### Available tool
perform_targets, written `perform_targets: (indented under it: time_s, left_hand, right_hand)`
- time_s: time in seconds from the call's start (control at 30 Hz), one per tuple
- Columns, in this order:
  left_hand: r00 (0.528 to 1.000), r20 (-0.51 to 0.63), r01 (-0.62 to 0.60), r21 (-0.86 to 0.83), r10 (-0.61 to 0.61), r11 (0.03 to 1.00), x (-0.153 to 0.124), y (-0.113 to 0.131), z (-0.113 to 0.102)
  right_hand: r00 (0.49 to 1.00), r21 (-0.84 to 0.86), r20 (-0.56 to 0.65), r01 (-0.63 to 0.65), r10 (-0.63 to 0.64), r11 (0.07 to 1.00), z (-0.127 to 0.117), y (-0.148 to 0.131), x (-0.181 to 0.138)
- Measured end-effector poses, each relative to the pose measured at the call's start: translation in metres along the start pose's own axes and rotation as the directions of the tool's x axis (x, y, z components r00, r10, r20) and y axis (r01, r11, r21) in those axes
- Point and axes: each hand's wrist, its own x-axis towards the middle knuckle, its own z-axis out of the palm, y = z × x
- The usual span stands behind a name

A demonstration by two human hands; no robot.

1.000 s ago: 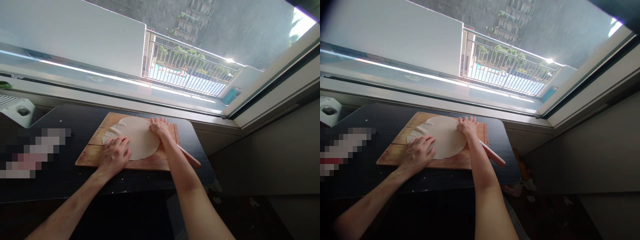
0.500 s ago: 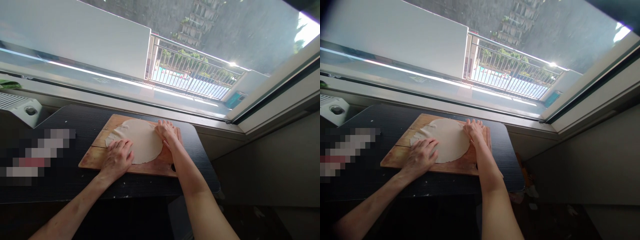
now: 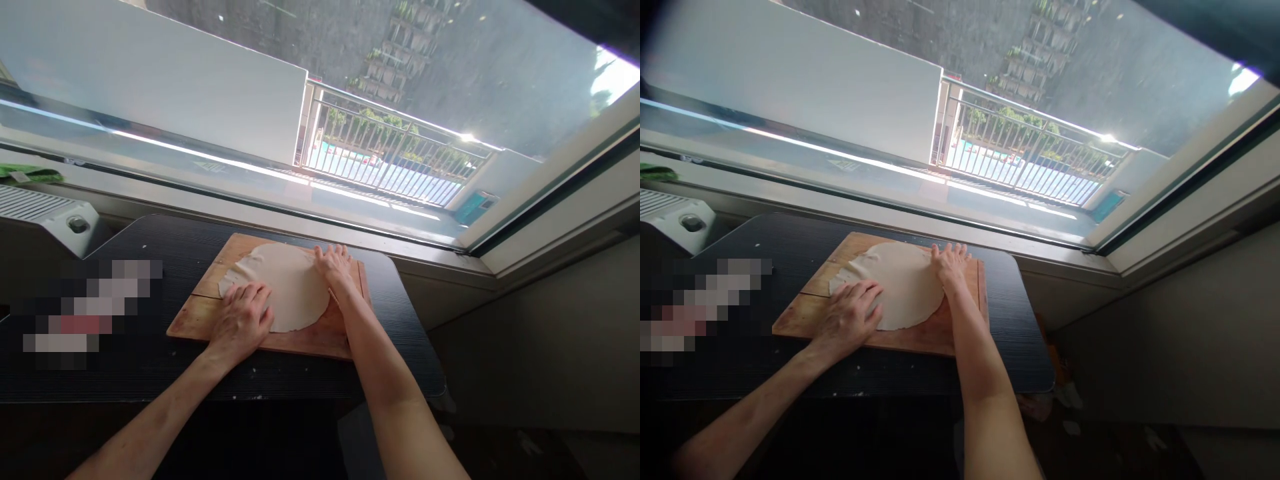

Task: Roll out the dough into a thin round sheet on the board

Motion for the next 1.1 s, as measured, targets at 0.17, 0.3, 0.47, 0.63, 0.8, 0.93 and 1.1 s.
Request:
perform_targets:
  time_s: [0.17, 0.3, 0.47, 0.63, 0.8, 0.93, 1.1]
  left_hand:
    - [1.000, -0.015, -0.001, -0.013, 0.001, 1.000, 0.000, -0.002, 0.003]
    - [1.000, -0.002, 0.007, -0.007, -0.007, 1.000, 0.000, 0.000, 0.002]
    - [1.000, -0.004, 0.021, -0.012, -0.021, 1.000, 0.001, 0.002, 0.000]
    - [1.000, -0.002, 0.029, -0.018, -0.029, 0.999, 0.001, 0.003, -0.001]
    - [0.999, 0.028, 0.037, -0.019, -0.036, 0.999, 0.001, 0.003, -0.003]
    - [0.999, 0.021, 0.041, -0.033, -0.040, 0.999, 0.002, 0.004, -0.002]
    - [0.999, -0.003, 0.043, -0.027, -0.043, 0.999, 0.002, 0.004, -0.001]
  right_hand:
    - [0.972, 0.009, -0.012, 0.236, -0.235, 0.972, 0.021, -0.024, -0.035]
    - [0.970, -0.005, -0.050, 0.236, -0.236, 0.972, 0.018, -0.022, -0.034]
    - [1.000, 0.018, 0.015, -0.002, 0.002, 1.000, 0.001, -0.003, -0.008]
    - [0.969, -0.030, -0.055, 0.238, -0.239, 0.971, 0.018, -0.017, -0.028]
    - [0.995, -0.056, -0.034, 0.091, -0.093, 0.994, 0.007, -0.005, -0.010]
    - [0.996, 0.005, 0.003, 0.091, -0.091, 0.996, 0.009, -0.009, -0.015]
    - [0.947, -0.016, -0.089, 0.310, -0.310, 0.951, 0.026, -0.027, -0.040]
